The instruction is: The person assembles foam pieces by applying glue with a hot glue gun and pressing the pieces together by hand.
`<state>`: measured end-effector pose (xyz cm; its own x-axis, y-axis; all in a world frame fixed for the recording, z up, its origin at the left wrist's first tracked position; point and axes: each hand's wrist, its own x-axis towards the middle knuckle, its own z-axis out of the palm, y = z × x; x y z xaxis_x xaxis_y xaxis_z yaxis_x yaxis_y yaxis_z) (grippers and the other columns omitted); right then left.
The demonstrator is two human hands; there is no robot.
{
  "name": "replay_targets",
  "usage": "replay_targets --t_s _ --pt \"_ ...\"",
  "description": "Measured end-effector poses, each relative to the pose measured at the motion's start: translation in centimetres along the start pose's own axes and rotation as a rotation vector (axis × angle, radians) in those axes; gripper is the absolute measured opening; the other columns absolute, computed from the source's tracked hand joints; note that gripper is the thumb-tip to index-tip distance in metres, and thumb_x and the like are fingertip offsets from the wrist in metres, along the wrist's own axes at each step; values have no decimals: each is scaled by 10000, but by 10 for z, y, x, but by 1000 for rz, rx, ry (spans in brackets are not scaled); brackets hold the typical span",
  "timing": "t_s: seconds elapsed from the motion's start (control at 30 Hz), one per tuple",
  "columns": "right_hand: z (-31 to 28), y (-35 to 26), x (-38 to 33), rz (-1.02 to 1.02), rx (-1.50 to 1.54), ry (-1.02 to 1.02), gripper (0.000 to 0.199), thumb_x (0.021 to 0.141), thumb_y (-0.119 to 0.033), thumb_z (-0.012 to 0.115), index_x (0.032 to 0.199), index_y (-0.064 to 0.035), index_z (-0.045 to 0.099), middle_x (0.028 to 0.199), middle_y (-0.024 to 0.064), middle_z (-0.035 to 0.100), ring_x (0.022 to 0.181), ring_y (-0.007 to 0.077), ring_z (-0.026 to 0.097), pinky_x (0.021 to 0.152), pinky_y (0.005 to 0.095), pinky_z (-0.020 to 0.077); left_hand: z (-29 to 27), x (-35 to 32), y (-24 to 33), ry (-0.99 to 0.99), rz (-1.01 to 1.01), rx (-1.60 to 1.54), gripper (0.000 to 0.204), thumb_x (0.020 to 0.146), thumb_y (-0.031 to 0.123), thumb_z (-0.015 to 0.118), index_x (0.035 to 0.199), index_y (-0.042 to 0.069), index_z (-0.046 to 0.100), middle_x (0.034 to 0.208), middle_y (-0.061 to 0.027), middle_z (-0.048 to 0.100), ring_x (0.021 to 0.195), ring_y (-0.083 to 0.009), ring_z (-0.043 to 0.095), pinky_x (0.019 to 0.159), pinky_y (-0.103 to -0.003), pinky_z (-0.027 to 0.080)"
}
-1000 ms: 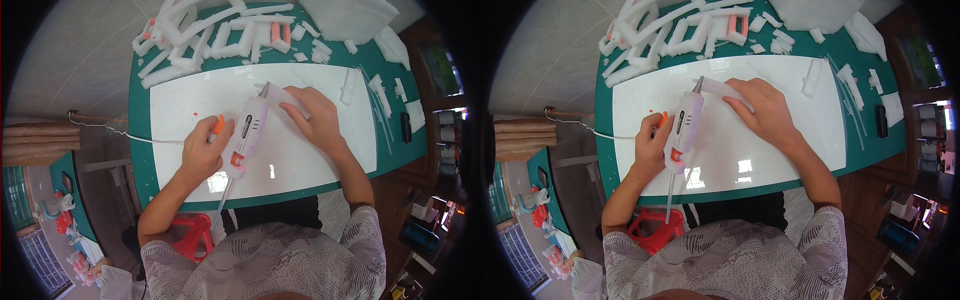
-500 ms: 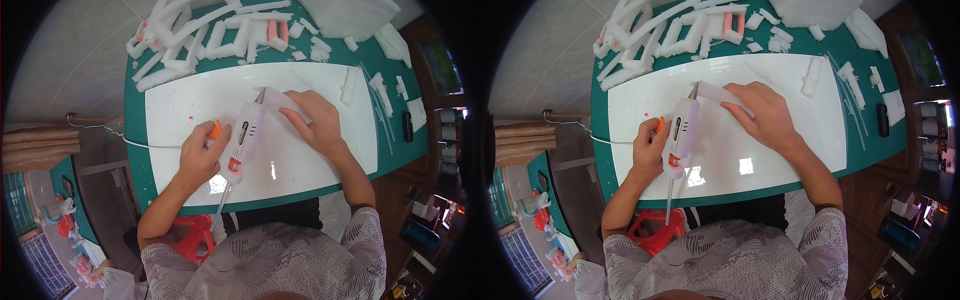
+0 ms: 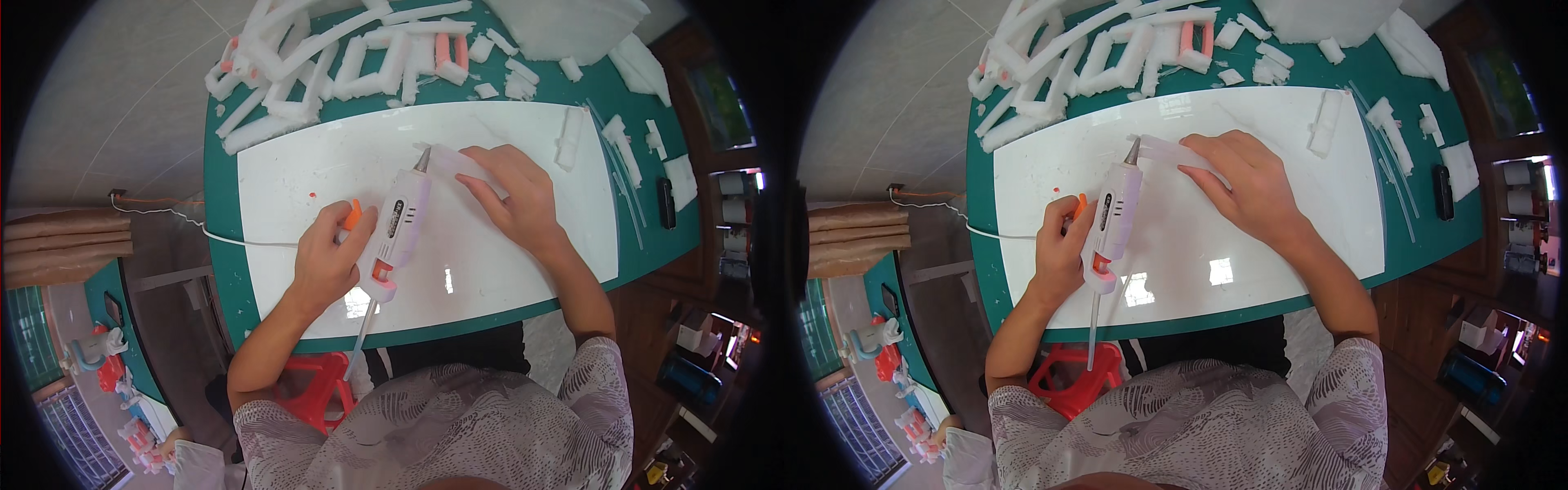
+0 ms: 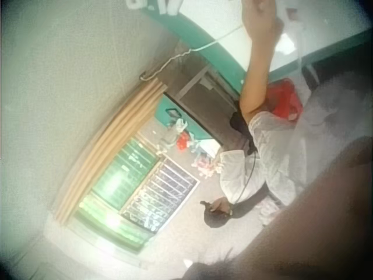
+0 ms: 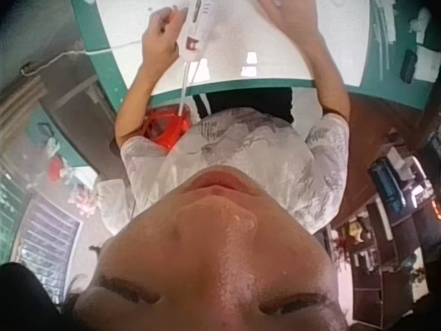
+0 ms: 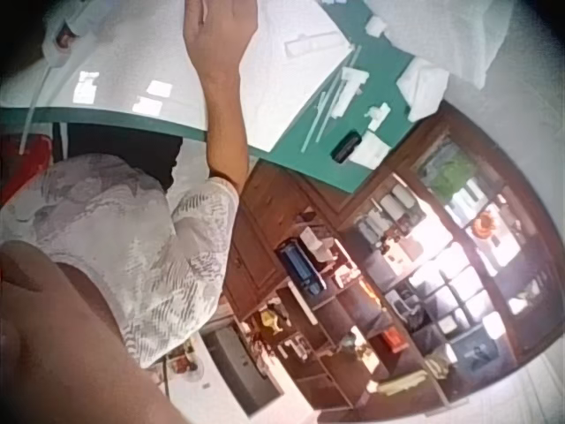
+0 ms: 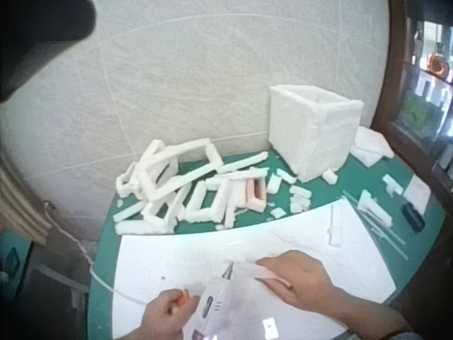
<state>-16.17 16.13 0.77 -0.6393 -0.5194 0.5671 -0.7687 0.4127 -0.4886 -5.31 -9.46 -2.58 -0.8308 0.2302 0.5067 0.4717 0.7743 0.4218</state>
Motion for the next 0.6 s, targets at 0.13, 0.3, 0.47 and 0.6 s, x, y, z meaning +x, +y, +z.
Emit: replay_targets --t_s 0.13,0.3,0.47,0.6 --pt "0 -2 0 4 -64 -7 261 805 -89 755 1040 -19 667 964 114 698 801 271 638 701 352 517 -1 0 1 2 21 26 587 552 -115 658 1125 12 654 1021 -165 548 817 -266 582 571 -307 467" --pt "1 -3 1 -4 -64 -13 258 807 -93 750 1040 -21 668 960 112 699 801 268 635 698 351 513 -2 2 1 33 103 79 617 526 -102 666 1131 18 656 1032 -171 549 823 -268 576 572 -305 462" --pt "3 0 4 -100 -80 42 309 752 -20 776 1042 -8 671 844 118 667 720 245 632 585 314 501 1 0 0 25 68 62 620 531 -108 661 1138 17 652 1040 -176 548 820 -263 577 569 -304 463" --pt "3 1 3 -104 -67 54 307 751 -17 774 1040 -7 670 845 121 667 724 247 632 581 315 500 1 -1 1 14 28 27 612 544 -120 649 1141 13 648 1036 -179 548 816 -264 580 563 -305 463"
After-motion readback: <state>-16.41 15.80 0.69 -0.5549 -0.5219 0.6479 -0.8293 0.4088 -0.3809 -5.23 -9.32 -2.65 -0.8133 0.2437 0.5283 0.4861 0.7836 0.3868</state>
